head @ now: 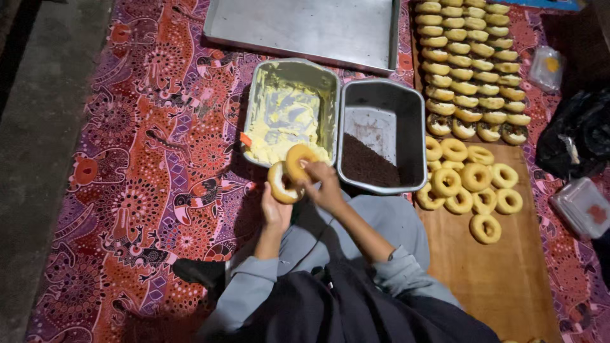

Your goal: The person sits on a patterned floor mat and decorates donuts by hand. They dip each donut into a yellow cream, then into a dark crumb topping, and place the finished donuts on a wooden board.

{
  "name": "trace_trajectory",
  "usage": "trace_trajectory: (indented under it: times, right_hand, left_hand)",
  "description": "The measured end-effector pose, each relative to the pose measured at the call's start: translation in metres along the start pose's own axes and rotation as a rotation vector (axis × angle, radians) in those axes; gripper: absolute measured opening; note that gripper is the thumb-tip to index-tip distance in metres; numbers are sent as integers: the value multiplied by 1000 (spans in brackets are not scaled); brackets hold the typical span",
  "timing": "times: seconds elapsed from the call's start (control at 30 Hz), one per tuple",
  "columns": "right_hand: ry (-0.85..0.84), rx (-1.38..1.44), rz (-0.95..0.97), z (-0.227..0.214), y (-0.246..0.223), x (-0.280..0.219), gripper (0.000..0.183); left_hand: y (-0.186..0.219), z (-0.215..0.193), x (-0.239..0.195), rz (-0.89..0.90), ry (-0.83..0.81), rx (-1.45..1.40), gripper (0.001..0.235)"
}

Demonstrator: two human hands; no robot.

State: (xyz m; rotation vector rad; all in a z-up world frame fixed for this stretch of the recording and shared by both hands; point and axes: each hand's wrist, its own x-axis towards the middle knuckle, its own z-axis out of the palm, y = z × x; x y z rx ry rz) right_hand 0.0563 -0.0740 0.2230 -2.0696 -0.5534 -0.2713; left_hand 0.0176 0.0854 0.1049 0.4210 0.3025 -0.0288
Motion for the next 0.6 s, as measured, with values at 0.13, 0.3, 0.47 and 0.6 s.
trace_trajectory:
  times: [0.13, 0.3, 0.47, 0.6]
  right_hand:
    - [-278, -29, -304, -26, -6, -25, 43]
    - [30, -225, 104, -53, -9, -21, 46]
    - [-280, -145, -132, -51, 3, -40, 68]
    - [-243, 23, 178, -90, 102, -30, 55]
  left_hand:
    - [5, 7, -3, -45, -86, -18, 65]
    - [4, 23, -7, -77, -179, -7, 65]
    - [-4, 42, 6, -223, 13, 107, 63]
    - [-3, 28, 17, -194, -114, 21, 65]
